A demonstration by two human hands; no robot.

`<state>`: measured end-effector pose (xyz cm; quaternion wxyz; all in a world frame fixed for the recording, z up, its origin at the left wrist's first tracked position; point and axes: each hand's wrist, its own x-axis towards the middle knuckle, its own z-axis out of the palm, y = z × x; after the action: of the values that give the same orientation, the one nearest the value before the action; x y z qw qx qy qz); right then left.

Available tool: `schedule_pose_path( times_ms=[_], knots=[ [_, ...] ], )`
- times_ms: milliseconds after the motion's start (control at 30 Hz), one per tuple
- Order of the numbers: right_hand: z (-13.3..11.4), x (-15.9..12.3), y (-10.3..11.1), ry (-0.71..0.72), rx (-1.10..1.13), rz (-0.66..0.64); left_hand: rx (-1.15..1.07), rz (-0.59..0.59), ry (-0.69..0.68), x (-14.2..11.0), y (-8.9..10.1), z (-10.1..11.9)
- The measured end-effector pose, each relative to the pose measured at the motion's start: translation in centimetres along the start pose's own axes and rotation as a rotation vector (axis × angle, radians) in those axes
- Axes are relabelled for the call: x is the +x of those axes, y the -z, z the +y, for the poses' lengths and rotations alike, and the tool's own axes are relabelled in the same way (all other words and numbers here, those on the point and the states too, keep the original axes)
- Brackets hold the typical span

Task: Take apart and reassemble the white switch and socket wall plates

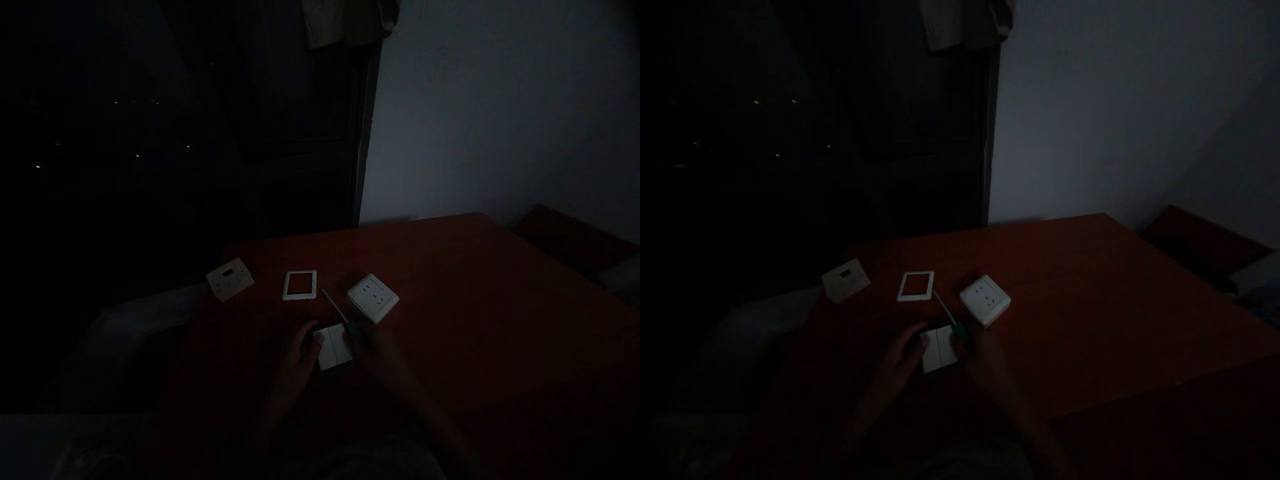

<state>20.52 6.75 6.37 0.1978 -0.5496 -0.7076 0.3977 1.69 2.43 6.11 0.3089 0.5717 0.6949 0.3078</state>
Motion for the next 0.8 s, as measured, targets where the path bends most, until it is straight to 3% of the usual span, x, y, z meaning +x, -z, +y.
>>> schedule_pose_path(
  times_ms=[300,533,633,800],
  knots=[
    [0.0,0.0,-0.1,-0.006,-0.021,0.006,-0.033,-0.027,0.035,0.6,-0.3,-0.1],
    [-0.1,-0.1,-0.2,-0.001,-0.027,0.005,0.103,-0.02,-0.042,0.5,-0.6,0.8],
    [0.1,-0.1,-0.3,0.003,-0.018,0.002,0.051,-0.005,-0.062,0.5,-0.7,0.8],
    [0.2,0.0,-0.3,0.003,-0.01,0.001,-0.077,-0.085,-0.045,0.1,-0.7,0.6]
  ],
)
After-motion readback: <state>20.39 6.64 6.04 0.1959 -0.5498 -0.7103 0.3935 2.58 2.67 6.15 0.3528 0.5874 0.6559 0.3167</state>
